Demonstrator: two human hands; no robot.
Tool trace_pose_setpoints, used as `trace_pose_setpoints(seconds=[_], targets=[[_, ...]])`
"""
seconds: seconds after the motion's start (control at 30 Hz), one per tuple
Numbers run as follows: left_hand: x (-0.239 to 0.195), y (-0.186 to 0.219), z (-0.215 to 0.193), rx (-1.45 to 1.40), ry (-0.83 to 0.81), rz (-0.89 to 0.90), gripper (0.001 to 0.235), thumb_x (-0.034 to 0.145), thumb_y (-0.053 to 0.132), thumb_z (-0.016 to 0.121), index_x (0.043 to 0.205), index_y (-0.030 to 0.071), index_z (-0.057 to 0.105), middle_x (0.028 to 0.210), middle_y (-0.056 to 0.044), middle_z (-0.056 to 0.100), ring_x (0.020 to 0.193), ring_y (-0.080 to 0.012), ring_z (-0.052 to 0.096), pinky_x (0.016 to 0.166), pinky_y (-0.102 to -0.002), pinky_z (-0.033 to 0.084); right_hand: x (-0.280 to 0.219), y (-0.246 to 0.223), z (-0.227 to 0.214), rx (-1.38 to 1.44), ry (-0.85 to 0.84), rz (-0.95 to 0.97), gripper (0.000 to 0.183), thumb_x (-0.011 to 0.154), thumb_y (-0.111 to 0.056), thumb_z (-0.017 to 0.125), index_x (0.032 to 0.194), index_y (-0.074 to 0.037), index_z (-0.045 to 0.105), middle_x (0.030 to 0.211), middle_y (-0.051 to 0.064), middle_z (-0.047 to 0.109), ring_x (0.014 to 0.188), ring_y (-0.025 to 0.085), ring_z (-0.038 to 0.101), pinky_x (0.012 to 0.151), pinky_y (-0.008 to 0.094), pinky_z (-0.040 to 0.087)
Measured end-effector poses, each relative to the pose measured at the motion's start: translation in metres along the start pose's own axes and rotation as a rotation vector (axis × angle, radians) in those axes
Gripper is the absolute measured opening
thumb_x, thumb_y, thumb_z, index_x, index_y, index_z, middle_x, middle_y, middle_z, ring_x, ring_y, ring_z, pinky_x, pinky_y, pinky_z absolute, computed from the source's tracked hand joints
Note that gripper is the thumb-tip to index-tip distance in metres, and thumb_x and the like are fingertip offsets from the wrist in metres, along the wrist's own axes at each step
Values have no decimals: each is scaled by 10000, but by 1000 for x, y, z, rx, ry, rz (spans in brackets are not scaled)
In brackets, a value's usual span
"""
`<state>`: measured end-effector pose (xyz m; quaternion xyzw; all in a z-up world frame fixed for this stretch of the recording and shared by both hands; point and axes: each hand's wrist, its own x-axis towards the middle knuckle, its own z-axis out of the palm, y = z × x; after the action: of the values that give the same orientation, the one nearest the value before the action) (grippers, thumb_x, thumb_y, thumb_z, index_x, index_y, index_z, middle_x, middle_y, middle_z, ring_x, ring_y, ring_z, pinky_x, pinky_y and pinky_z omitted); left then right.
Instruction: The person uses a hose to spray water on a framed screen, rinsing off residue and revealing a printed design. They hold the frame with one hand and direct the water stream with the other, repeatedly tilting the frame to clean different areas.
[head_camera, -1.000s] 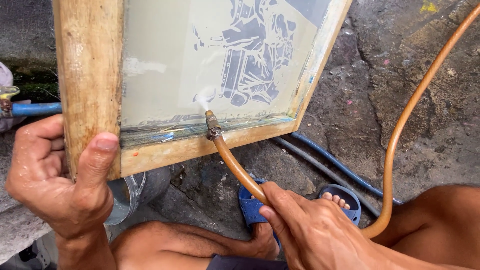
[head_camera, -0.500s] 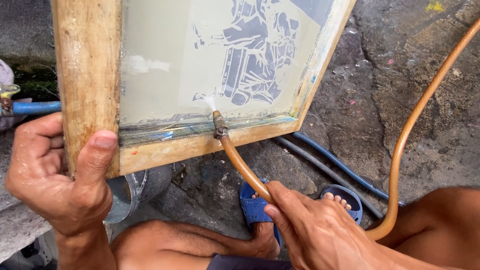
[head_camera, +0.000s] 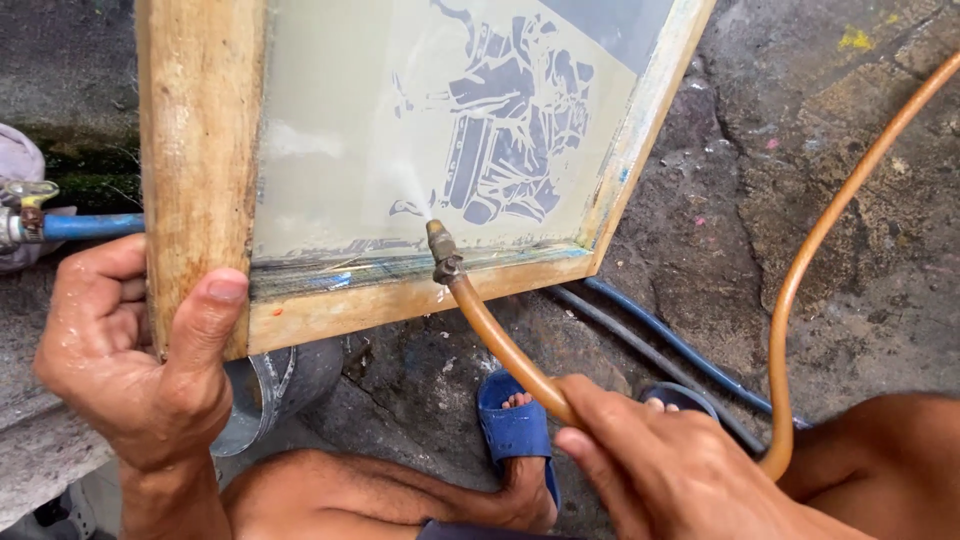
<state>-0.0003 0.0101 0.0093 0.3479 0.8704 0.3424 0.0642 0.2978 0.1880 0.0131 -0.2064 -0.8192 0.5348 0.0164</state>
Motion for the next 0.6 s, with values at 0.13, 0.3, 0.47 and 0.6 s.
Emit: trace_pose_setpoints(seconds=[0.13,0.3,0.47,0.6], targets=[[-1,1,-1,-24,-5,-18,429,1045,110,792,1296,-173,590,1148,-225,623,963,-251,627,783,-308,498,1,-7,-18,28,98,161,369,969,-245,554,1297,-90,618,610,8,649,316,152,592,362,354,479],[-2,-1,-1,-6,1,-18,437,1039,122,804,1303,-165,608,1152,-220,635,969,-249,629,799,-314,502,3,-9,-26,79,-7,-91,347,1022,-213,532,1302,-11,575,799,74,714,525,191,699,478,395,502],[-1,-3,-4,-7,-17,-38,430,1026,124,811,1287,-150,606,1132,-204,641,953,-221,610,799,-300,495,-10,10,-24,-92,-167,258,230,1027,-365,499,1173,-216,594,796,88,771,651,373,749,550,487,557],[2,-5,-17,-13,-51,-85,502,975,185,803,1333,-125,635,1125,-177,665,887,-184,603,715,-268,467,0,31,-42,-260,-101,586,271,988,-378,538,1237,-286,592,577,99,715,410,342,663,484,558,480]])
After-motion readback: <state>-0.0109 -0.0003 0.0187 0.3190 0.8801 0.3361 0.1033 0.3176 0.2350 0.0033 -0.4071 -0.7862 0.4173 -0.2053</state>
